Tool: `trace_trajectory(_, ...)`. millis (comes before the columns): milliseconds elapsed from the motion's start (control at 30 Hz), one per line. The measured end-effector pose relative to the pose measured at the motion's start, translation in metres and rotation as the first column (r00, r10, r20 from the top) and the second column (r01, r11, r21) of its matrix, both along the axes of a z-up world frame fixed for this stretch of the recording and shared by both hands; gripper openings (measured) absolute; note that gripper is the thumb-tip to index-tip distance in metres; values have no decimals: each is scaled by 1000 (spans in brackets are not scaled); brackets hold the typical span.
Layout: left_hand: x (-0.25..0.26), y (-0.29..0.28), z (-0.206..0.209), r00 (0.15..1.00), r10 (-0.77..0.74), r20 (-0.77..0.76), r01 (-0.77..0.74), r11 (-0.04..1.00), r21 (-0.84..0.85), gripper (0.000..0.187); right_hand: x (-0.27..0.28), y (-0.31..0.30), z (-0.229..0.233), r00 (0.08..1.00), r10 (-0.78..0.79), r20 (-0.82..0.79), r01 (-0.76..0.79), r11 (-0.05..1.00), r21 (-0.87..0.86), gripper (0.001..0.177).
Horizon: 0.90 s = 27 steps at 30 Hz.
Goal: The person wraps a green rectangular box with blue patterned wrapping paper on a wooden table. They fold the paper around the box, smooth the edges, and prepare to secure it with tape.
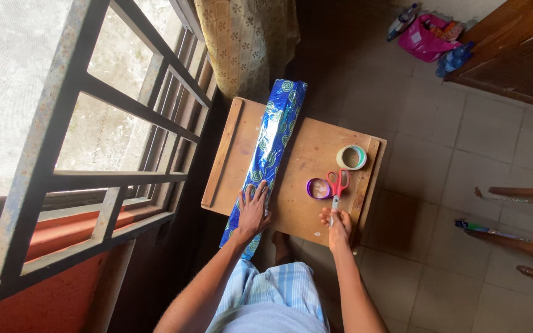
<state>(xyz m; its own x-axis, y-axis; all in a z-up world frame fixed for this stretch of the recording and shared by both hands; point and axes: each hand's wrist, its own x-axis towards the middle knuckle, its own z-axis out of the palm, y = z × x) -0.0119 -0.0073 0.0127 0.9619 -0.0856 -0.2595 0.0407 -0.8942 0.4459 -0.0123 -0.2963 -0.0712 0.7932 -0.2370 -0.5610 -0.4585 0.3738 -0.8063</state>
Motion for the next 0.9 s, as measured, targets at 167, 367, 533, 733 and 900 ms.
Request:
trace_trajectory(167,-3,1,-1,999,24,21,-24,1000,-16,88,-11,1,18,978,207,-9,-204,972,119,39)
trace_trajectory(367,-7,5,-3,992,101,73,-97,993,-68,86,-5,61,6,951,309,31,-308,924,227,35)
trace_trajectory(533,-13,5,-7,983,179,50,-172,979,-112,90,22,134,-27,947,314,-70,-300,941,155,36)
trace_trajectory(733,-16,0,-19,970,236,59,-227,966,-127,91,45,169,-48,948,317,-20,-317,948,16,34)
trace_trajectory(900,-15,-2,-26,964,251,81,-235,957,-171,88,54,170,-44,932,357,-60,-362,922,-139,27)
